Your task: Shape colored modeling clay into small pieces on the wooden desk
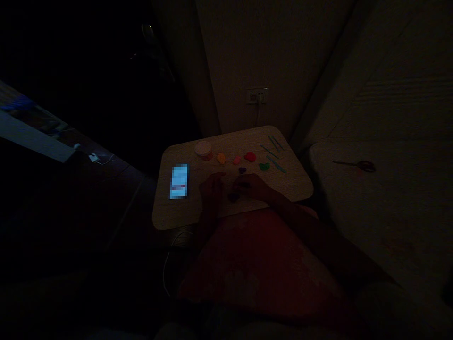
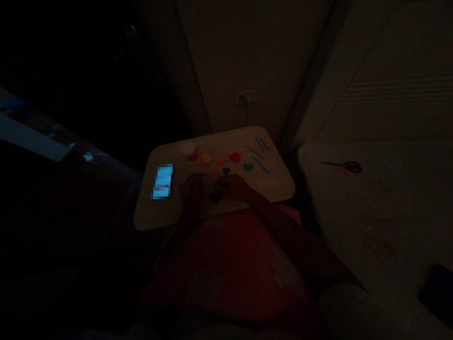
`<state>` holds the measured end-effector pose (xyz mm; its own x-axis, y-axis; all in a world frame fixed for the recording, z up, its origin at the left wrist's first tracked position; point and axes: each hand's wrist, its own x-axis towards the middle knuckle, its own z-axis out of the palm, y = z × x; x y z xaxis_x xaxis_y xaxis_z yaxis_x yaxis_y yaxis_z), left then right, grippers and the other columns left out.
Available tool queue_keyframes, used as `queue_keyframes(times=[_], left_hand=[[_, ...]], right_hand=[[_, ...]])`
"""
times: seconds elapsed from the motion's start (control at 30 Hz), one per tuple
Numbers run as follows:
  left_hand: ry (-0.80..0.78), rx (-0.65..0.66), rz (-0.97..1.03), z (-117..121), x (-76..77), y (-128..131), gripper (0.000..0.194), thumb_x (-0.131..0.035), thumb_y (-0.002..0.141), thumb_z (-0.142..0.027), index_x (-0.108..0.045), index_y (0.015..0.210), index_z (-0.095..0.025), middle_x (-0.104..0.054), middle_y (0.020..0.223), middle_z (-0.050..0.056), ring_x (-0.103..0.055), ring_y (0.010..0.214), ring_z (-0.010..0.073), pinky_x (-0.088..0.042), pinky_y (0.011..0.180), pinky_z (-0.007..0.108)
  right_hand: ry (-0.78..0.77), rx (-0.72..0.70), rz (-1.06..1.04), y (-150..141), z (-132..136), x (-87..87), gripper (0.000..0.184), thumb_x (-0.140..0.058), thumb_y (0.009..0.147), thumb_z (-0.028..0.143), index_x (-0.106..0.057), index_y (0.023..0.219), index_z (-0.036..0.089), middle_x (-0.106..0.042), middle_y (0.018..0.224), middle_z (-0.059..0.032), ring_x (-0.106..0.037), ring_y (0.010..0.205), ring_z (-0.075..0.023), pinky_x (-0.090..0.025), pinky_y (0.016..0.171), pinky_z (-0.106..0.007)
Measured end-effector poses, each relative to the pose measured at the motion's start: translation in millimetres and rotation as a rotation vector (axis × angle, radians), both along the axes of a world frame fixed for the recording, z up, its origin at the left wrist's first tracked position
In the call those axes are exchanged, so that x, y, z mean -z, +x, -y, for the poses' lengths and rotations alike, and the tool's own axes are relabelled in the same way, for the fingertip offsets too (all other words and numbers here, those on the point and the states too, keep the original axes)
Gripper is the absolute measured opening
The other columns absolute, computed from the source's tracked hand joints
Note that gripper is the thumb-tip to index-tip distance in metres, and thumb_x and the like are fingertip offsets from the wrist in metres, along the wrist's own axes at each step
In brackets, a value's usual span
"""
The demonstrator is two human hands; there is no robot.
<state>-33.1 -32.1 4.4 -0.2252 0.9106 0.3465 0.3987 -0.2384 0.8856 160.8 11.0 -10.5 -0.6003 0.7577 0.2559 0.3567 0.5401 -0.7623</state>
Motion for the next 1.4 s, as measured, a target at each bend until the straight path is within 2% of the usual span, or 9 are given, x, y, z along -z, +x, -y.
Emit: queue_keyframes(times=[0.13,0.3,0.47,0.57,0.77,0.9,1.1,1.4], left_hand=[[0.102,-0.002,-0.057,-2.3,2.2,-2.8,0.024,-0.059,0.095,-0.030,-0.079,0.094,-0.017,-0.078,0.091,0.005,-0.070,0.083,0.0172,-0.055,0.078,0.028],[0.157,0.006,-0.130,-5.7,1.3,-3.1,0.022,-0.060,0.096,-0.028,-0.079,0.092,-0.019,-0.077,0.091,0.006,-0.069,0.087,0.0184,-0.055,0.085,0.032],[0.170,0.026,-0.088,-8.8,6.3,-4.0,0.035,-0.048,0.104,-0.034,-0.074,0.120,-0.020,-0.073,0.097,0.007,-0.067,0.088,0.0172,-0.055,0.082,0.030],[0.128,0.060,-0.049,-10.3,11.9,-3.9,0.034,-0.052,0.102,-0.033,-0.072,0.126,-0.021,-0.073,0.096,0.006,-0.068,0.086,0.0166,-0.056,0.083,0.030],[0.043,0.041,-0.014,-10.5,14.0,-1.5,0.028,-0.069,0.089,-0.028,-0.077,0.115,-0.021,-0.078,0.106,0.007,-0.072,0.093,0.0194,-0.058,0.088,0.033],[0.035,0.040,-0.031,-10.0,11.6,-1.7,0.022,-0.071,0.086,-0.027,-0.078,0.106,-0.019,-0.079,0.102,0.006,-0.073,0.091,0.0192,-0.059,0.086,0.032],[0.038,0.034,-0.025,-10.3,9.0,-1.7,0.023,-0.069,0.086,-0.024,-0.078,0.107,-0.020,-0.079,0.105,0.007,-0.073,0.093,0.0189,-0.058,0.088,0.032],[-0.035,0.006,-0.071,-5.5,2.4,1.3,0.010,-0.075,0.081,-0.027,-0.079,0.084,-0.018,-0.078,0.084,0.003,-0.071,0.079,0.0180,-0.056,0.077,0.028]], right_hand=[[0.004,0.013,-0.006,0.0,0.1,0.6,0.017,-0.066,0.092,0.028,-0.080,0.094,0.018,-0.080,0.091,-0.0058,-0.070,0.081,-0.0186,-0.049,0.078,-0.027],[-0.012,0.005,-0.015,0.4,0.9,-1.6,0.018,-0.065,0.093,0.028,-0.080,0.093,0.019,-0.080,0.091,-0.0053,-0.071,0.081,-0.0186,-0.049,0.077,-0.027],[-0.023,0.003,-0.035,0.0,0.7,-1.9,0.018,-0.065,0.092,0.027,-0.080,0.093,0.018,-0.080,0.092,-0.0061,-0.071,0.083,-0.0193,-0.049,0.079,-0.028],[-0.021,-0.002,-0.023,0.0,0.3,-1.2,0.018,-0.065,0.093,0.027,-0.080,0.094,0.018,-0.080,0.093,-0.0063,-0.071,0.083,-0.0192,-0.049,0.078,-0.028],[0.021,0.010,-0.006,-0.2,0.6,-2.5,0.017,-0.066,0.093,0.028,-0.080,0.092,0.018,-0.079,0.089,-0.0051,-0.069,0.079,-0.0182,-0.047,0.075,-0.027],[0.021,0.002,0.004,0.0,0.2,-2.9,0.018,-0.065,0.093,0.027,-0.080,0.093,0.018,-0.079,0.091,-0.0061,-0.070,0.081,-0.0189,-0.048,0.077,-0.027],[0.008,0.009,0.015,0.5,0.2,-2.2,0.018,-0.065,0.093,0.028,-0.080,0.095,0.018,-0.079,0.091,-0.0058,-0.070,0.081,-0.0186,-0.048,0.077,-0.027],[0.013,0.010,0.018,0.0,-0.6,-0.8,0.016,-0.066,0.091,0.024,-0.080,0.094,0.018,-0.080,0.092,-0.0059,-0.071,0.082,-0.0183,-0.048,0.077,-0.027]])
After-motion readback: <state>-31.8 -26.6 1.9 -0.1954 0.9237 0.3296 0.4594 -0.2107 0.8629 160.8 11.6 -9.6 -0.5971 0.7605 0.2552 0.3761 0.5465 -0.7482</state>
